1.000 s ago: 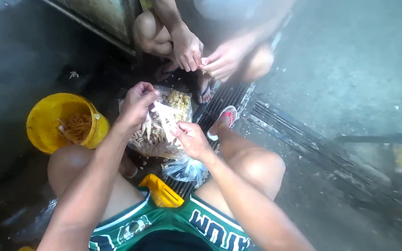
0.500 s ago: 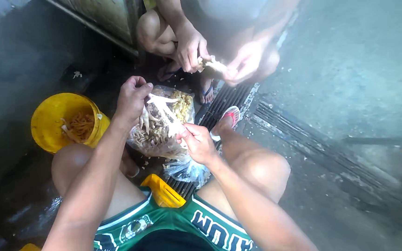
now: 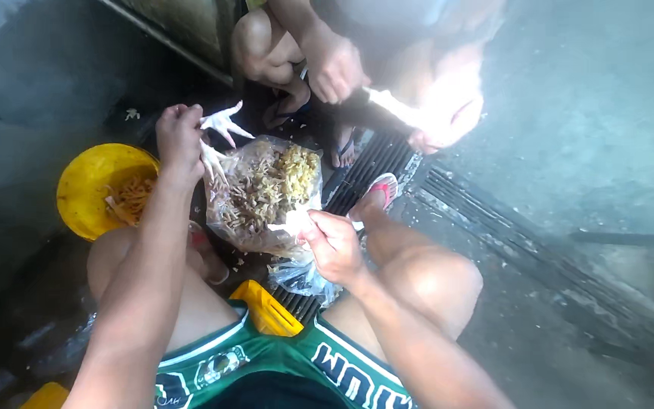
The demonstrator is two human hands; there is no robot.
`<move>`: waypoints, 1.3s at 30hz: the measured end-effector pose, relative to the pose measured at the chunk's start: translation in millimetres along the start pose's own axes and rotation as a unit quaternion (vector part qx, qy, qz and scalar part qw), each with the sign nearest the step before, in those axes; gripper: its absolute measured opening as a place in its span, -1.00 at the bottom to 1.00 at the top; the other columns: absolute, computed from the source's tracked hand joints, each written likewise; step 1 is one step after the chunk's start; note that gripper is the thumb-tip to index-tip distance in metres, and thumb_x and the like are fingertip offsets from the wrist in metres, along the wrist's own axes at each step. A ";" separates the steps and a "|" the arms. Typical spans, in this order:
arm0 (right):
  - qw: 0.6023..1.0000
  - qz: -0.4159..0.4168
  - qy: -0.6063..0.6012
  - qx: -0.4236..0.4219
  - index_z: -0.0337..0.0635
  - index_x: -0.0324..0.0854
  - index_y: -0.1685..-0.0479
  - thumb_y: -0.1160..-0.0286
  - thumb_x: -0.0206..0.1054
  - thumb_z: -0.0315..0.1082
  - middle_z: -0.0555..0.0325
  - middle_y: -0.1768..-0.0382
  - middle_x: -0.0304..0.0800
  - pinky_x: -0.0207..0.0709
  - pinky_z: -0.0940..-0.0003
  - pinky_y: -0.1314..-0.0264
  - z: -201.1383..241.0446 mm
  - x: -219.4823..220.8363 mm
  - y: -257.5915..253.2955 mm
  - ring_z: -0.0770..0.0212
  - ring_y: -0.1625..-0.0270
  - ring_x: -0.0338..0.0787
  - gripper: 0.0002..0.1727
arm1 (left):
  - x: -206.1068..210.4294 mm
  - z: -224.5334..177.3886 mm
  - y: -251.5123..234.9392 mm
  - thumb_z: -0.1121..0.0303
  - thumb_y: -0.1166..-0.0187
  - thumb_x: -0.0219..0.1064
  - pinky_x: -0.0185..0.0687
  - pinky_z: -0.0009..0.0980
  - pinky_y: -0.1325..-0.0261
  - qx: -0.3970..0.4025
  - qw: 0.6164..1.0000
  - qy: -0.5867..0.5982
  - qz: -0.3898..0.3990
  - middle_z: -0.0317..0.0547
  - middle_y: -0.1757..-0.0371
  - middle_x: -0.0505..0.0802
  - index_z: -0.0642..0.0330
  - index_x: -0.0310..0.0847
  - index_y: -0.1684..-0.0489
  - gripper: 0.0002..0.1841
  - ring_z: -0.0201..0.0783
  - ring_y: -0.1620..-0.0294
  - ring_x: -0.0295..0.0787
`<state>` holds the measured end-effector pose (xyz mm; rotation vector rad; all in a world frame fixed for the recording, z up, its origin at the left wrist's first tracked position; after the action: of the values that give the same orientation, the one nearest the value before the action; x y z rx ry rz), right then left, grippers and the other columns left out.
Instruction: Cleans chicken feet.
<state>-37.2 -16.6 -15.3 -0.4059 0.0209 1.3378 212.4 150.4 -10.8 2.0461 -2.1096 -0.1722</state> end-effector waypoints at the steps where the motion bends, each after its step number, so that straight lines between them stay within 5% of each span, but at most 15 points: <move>1: 1.000 -0.004 -0.007 0.008 -0.22 0.65 0.46 -0.75 0.15 -0.31 0.29 0.55 0.64 0.60 0.56 0.36 -3.1 -1.2 -1.2 0.50 0.45 0.66 -0.65 | 0.2 -3.9 3.3 0.33 -0.68 0.29 0.64 -0.48 0.38 0.003 1.000 0.012 0.019 -0.30 0.33 0.64 0.07 0.46 0.08 -0.90 -0.42 0.47 0.59; 5: 0.997 -0.011 -0.047 0.054 -0.19 0.65 0.60 -0.51 0.21 -0.39 0.15 0.10 0.78 0.67 0.46 0.20 -11.2 -8.6 -10.2 0.37 0.15 0.74 -0.71 | 15.6 2.3 28.2 0.31 -0.70 0.29 0.71 -0.46 0.37 -0.032 0.995 0.019 0.098 -0.29 0.36 0.70 0.09 0.54 0.01 -0.89 -0.41 0.46 0.67; 7: 0.990 0.008 -0.117 0.078 -0.26 0.74 0.41 -0.47 0.22 -0.41 0.05 -0.09 0.80 0.76 0.29 0.07 -13.6 -12.5 -14.8 0.22 0.01 0.80 -0.79 | 22.4 5.0 39.0 0.28 -0.73 0.27 0.70 -0.47 0.38 -0.062 0.989 0.021 0.131 -0.29 0.37 0.71 0.10 0.55 -0.07 -0.85 -0.42 0.47 0.67; 9: 0.971 0.012 -0.213 0.105 -0.30 0.71 0.16 -0.46 0.25 -0.42 -0.07 0.04 0.85 0.82 0.20 0.21 -17.0 -13.5 -15.2 0.13 0.22 0.86 -0.83 | 28.9 6.3 49.4 0.25 -0.75 0.23 0.69 -0.50 0.48 -0.093 0.982 0.040 0.158 -0.28 0.43 0.71 0.12 0.56 -0.14 -0.80 -0.42 0.56 0.65; 12: 0.954 0.006 -0.272 0.126 -0.24 0.60 0.20 -0.45 0.28 -0.44 -0.09 0.24 0.85 0.75 0.31 0.36 -20.0 -14.5 -12.5 0.17 0.42 0.81 -0.93 | 39.0 4.8 64.6 0.27 -0.79 0.19 0.71 -0.52 0.47 -0.134 0.970 0.085 0.184 -0.26 0.42 0.73 0.11 0.54 -0.14 -0.83 -0.43 0.56 0.68; 20: 0.945 0.081 -0.228 0.220 -0.12 0.67 -0.02 -0.67 0.22 0.08 0.24 0.35 0.79 0.72 0.42 0.29 -32.6 -5.7 -8.6 0.38 0.38 0.76 -0.57 | 60.7 13.0 96.8 0.34 -0.80 0.13 0.53 -0.57 0.37 -0.055 0.951 0.031 0.304 -0.35 0.41 0.64 0.08 0.55 0.04 -0.90 -0.49 0.49 0.53; 25: 0.944 0.086 -0.253 0.195 -0.11 0.65 0.23 -0.54 0.15 -0.22 0.22 0.45 0.69 0.62 0.42 0.40 -38.5 4.6 -10.8 0.37 0.48 0.66 -0.78 | 69.7 30.4 106.7 0.31 -0.85 0.11 0.50 -0.54 0.48 -0.064 0.963 0.036 0.258 -0.29 0.48 0.58 0.12 0.55 0.01 -0.86 -0.44 0.58 0.47; 31: 0.956 0.046 -0.156 0.243 -0.17 0.67 0.29 -0.71 0.27 -0.07 0.18 0.51 0.65 0.59 0.39 0.44 -36.7 10.3 -16.7 0.33 0.52 0.62 -0.65 | 75.1 29.3 109.3 0.28 -0.87 0.06 0.48 -0.52 0.50 -0.063 0.965 0.045 0.250 -0.25 0.49 0.59 0.14 0.51 -0.05 -0.83 -0.40 0.60 0.47; 35: 0.964 0.026 -0.157 0.213 -0.13 0.63 0.29 -0.75 0.21 -0.16 0.20 0.53 0.60 0.56 0.40 0.47 -34.7 7.6 -16.5 0.34 0.54 0.58 -0.72 | 58.5 15.0 70.9 0.45 -0.66 0.29 0.74 -0.38 0.28 0.019 0.982 0.080 0.169 -0.22 0.31 0.74 0.20 0.51 -0.06 -0.86 -0.35 0.40 0.69; 39: 0.964 0.013 -0.180 0.194 -0.16 0.65 0.20 -0.72 0.27 -0.19 0.17 0.52 0.62 0.56 0.44 0.50 -30.9 -0.1 -13.3 0.34 0.55 0.58 -0.77 | 24.1 -10.2 32.6 0.58 -0.50 0.11 0.85 -0.18 0.16 0.055 0.987 0.125 0.090 -0.27 0.38 0.75 0.03 0.37 0.13 -0.82 -0.22 0.34 0.82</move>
<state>-18.0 -28.1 -40.4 0.1715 -0.0148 1.3801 182.2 128.1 7.7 1.8088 -2.1679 0.2213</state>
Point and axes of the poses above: each hand's wrist, its own y-axis away from the middle knuckle, its own x-axis out of the palm, z = x × y, the point moved 2 cm from there along -y, towards the middle knuckle
